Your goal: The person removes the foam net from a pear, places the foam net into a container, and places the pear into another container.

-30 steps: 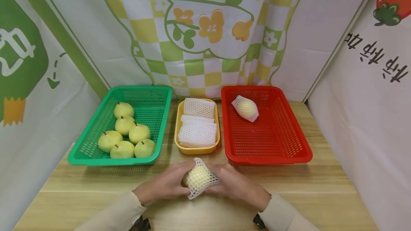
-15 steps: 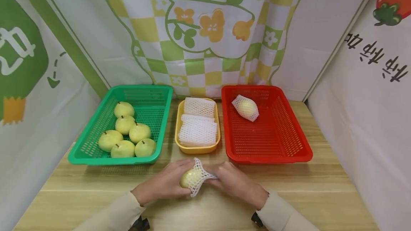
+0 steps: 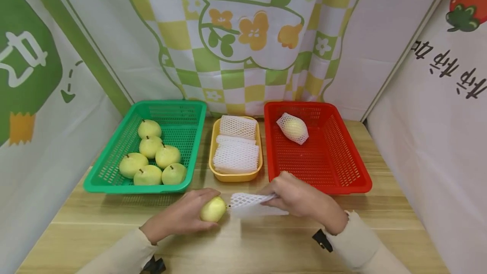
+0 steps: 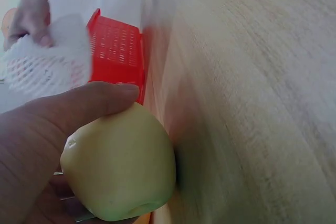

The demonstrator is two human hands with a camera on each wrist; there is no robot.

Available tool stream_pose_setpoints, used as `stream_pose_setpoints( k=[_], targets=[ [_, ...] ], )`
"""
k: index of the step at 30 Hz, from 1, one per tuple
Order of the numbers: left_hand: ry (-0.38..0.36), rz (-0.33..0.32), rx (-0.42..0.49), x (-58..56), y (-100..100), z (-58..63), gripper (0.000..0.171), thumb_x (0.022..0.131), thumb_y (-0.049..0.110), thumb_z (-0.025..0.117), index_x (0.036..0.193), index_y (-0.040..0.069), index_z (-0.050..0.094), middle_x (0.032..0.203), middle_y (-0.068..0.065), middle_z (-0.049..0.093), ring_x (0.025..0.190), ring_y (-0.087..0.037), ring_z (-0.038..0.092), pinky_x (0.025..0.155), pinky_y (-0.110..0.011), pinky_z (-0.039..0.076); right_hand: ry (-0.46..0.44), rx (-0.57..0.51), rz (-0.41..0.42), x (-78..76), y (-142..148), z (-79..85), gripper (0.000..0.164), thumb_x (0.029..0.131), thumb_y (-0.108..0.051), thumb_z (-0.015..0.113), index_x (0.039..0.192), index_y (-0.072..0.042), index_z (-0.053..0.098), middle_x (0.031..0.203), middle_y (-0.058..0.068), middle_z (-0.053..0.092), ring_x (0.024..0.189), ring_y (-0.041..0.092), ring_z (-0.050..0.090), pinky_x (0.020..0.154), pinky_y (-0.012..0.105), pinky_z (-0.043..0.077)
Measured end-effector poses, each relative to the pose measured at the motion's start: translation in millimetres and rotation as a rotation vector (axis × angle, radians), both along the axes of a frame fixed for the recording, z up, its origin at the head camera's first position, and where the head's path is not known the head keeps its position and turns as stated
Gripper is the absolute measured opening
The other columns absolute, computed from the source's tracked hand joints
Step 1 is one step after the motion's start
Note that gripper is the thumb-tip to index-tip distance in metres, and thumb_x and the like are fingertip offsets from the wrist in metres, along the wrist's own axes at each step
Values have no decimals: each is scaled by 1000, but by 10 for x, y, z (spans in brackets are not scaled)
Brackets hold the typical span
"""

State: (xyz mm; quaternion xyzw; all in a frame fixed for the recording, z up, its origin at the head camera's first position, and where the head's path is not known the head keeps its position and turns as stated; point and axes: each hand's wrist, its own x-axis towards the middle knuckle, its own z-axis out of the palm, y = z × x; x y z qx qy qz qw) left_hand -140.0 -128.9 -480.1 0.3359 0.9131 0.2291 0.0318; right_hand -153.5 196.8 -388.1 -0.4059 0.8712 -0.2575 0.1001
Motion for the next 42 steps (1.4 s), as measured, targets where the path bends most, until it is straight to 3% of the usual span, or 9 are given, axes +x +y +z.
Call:
stream_pose_setpoints(
  k=[6,11,15,19,22,30,35,38,42],
  targets=[
    [1,11,-19,22,1,-21,74,81,32,91,139,-3,61,140,-21,67,127,-39,67,107,-52,58,128,19,-72,-379,-106,427,29,89,-9,83,118,-8,82,106,5,83,75,1,66,71,21,63],
    [8,22,-23,43,14,-29,75,80,31,91,139,-4,61,140,-22,66,125,-39,68,104,-51,60,299,24,-160,-779,-302,541,26,90,-16,84,116,-14,83,102,5,84,69,7,67,64,23,57],
    [15,26,-21,45,17,-48,74,81,30,91,139,-3,61,140,-21,67,124,-38,68,104,-51,60,389,-6,-145,-1134,-473,499,16,92,-14,82,108,-14,85,82,2,80,59,10,56,56,23,46],
    [9,32,-16,37,25,-50,74,81,31,90,140,-2,60,140,-20,67,125,-37,68,104,-51,60,436,10,-103,-1494,-607,400,4,94,-7,78,94,-9,81,75,4,70,67,18,58,63,31,53],
    [-2,36,-18,28,37,-46,75,82,32,90,142,-2,59,142,-19,66,126,-38,66,106,-52,58,502,55,-108,-1719,-656,317,6,96,-3,75,93,-7,79,86,7,77,77,24,70,73,39,62],
    [-17,21,-27,11,58,-35,75,82,32,90,141,-2,60,142,-19,66,126,-36,67,106,-50,58,714,264,-25,-1991,-710,71,15,94,1,69,103,-7,78,94,13,81,80,35,78,69,44,66],
    [-12,11,-35,-7,53,-5,75,81,32,91,140,-2,60,139,-18,68,123,-33,69,103,-44,61,667,357,118,-2019,-848,-52,10,92,-1,68,92,-7,76,80,10,77,68,32,72,60,41,62],
    [-9,6,-38,-13,47,12,74,81,32,91,139,-2,61,137,-18,69,121,-32,70,101,-41,62,589,441,199,-2007,-928,-114,8,92,-2,71,88,-7,76,81,8,77,74,29,71,68,40,61],
    [-17,4,-40,-12,35,27,74,80,31,91,139,-2,61,137,-17,69,119,-32,70,98,-39,63,393,604,186,-1957,-1016,-161,10,97,-11,69,97,-8,78,93,8,79,84,27,70,79,38,61]
  ],
)
